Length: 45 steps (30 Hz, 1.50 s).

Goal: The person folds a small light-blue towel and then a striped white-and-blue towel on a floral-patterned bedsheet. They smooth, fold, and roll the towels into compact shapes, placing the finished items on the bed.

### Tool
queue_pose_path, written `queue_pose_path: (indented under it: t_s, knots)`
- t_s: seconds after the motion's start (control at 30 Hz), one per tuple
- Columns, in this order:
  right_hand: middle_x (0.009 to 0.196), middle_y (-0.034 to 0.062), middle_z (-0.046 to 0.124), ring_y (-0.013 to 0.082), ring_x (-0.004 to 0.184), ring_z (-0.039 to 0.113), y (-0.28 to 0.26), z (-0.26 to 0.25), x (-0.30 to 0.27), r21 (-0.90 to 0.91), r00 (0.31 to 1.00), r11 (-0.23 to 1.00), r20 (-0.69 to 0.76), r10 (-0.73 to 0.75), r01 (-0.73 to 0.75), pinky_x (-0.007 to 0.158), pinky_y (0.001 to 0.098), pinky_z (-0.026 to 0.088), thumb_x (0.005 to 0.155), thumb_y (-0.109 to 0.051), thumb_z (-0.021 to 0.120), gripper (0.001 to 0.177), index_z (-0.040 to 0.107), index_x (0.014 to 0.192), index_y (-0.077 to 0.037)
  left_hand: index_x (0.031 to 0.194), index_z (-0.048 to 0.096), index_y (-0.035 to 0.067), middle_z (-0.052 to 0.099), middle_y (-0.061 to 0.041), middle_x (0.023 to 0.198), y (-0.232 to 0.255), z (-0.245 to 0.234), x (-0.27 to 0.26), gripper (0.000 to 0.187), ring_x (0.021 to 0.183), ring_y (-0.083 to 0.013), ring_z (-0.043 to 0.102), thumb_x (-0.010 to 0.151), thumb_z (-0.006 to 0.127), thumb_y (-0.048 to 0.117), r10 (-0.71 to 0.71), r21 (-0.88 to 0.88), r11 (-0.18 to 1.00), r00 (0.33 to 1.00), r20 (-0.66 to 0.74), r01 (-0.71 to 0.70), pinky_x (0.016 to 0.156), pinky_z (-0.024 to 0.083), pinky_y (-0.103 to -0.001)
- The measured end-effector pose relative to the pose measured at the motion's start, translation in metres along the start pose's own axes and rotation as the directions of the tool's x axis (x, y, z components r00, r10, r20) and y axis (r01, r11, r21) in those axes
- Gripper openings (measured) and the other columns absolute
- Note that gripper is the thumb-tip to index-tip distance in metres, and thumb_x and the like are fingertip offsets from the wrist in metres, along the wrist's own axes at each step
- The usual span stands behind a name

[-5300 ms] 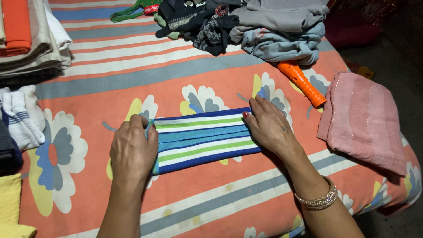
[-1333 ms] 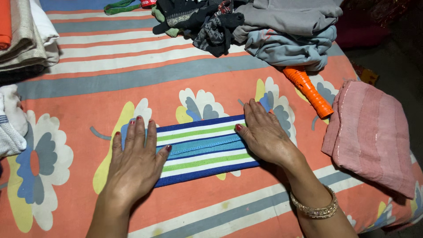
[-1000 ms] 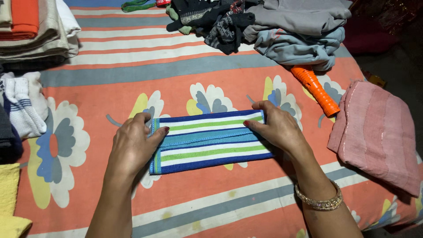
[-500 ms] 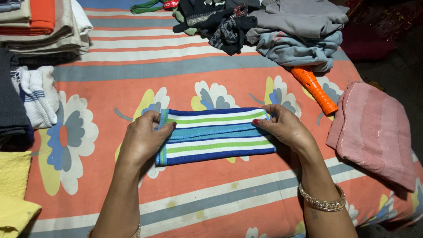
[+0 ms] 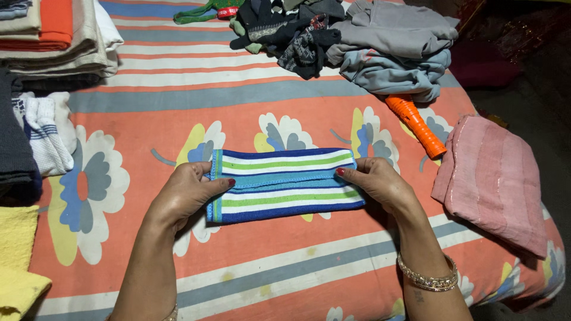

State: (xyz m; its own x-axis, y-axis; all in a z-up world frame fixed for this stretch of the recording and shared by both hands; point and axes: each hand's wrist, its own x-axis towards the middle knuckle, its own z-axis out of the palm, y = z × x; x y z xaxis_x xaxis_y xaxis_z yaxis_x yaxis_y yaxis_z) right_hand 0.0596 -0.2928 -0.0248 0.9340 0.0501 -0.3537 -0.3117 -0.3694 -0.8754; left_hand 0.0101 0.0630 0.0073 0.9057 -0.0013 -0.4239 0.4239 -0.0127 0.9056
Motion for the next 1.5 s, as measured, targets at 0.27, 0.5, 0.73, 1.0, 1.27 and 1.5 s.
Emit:
queue_pose_path:
  t_s: [0.27,0.5,0.73,1.0,1.27,1.5]
  knots:
    - [0.101,0.0124,0.077,0.0151,0.085,0.074,-0.007,0.009,-0.005,0.227,0.996,0.971,0.037,-0.081,0.071,0.076,0.0282,0.061,0.09,-0.018,0.071,0.034,0.07,0.116,0.003,0.119,0.064,-0.009,0.077,-0.023,0.098,-0.006,0.008,0.001,0.033,0.081,-0.0212,0.078,0.087,0.067,0.001,0.07,-0.24,0.969,0.996,0.053,-0.055,0.071,0.066,-0.031]
    - [0.093,0.0106,0.077,0.0144,0.076,0.073,-0.07,0.027,-0.039,-0.036,0.97,0.971,-0.047,-0.239,0.237,0.066,0.0296,0.06,0.09,-0.019,0.073,0.028,0.07,0.111,0.0,0.118,0.063,-0.007,0.076,-0.015,0.1,-0.01,0.015,0.0,0.032,0.087,-0.0156,0.074,0.088,0.069,0.001,0.268,-0.373,0.899,0.962,0.059,-0.228,0.08,0.063,-0.031]
    - [0.071,0.0145,0.073,0.0256,0.062,0.074,-0.132,0.103,-0.063,-0.617,0.786,0.648,-0.077,-0.614,0.446,0.06,0.0394,0.057,0.083,-0.028,0.077,0.027,0.075,0.096,-0.005,0.116,0.06,-0.002,0.072,-0.007,0.099,-0.019,0.017,0.001,0.026,0.086,-0.0084,0.067,0.092,0.068,-0.001,0.469,-0.452,0.785,0.883,-0.013,-0.424,0.077,0.057,-0.023]
    - [0.067,0.0161,0.07,0.0322,0.061,0.071,-0.157,0.171,-0.073,-0.589,0.73,0.596,-0.016,-0.683,0.545,0.058,0.0431,0.054,0.087,-0.023,0.073,0.022,0.073,0.092,-0.002,0.117,0.06,-0.001,0.068,-0.003,0.095,-0.023,0.012,0.006,0.02,0.081,-0.0047,0.06,0.098,0.06,0.005,0.516,-0.324,0.783,0.846,-0.138,-0.531,0.069,0.051,-0.021]
    - [0.092,0.0172,0.076,0.0221,0.072,0.074,-0.14,0.172,-0.076,-0.302,0.734,0.677,0.142,-0.664,0.671,0.063,0.0349,0.056,0.098,-0.011,0.057,0.025,0.07,0.115,0.001,0.117,0.059,-0.001,0.068,-0.006,0.097,-0.008,-0.005,-0.01,0.022,0.085,-0.0076,0.062,0.101,0.063,0.013,0.501,-0.278,0.809,0.855,-0.134,-0.517,0.073,0.053,-0.024]
    - [0.123,0.011,0.066,0.0184,0.113,0.063,-0.123,0.121,-0.048,-0.106,0.665,0.656,0.101,-0.74,0.747,0.096,0.0329,0.053,0.092,-0.006,0.07,0.041,0.059,0.131,0.003,0.126,0.063,-0.006,0.07,-0.007,0.108,-0.002,-0.012,-0.023,0.036,0.093,-0.0108,0.067,0.091,0.06,0.001,0.48,-0.416,0.828,0.859,0.178,-0.376,0.083,0.057,-0.028]
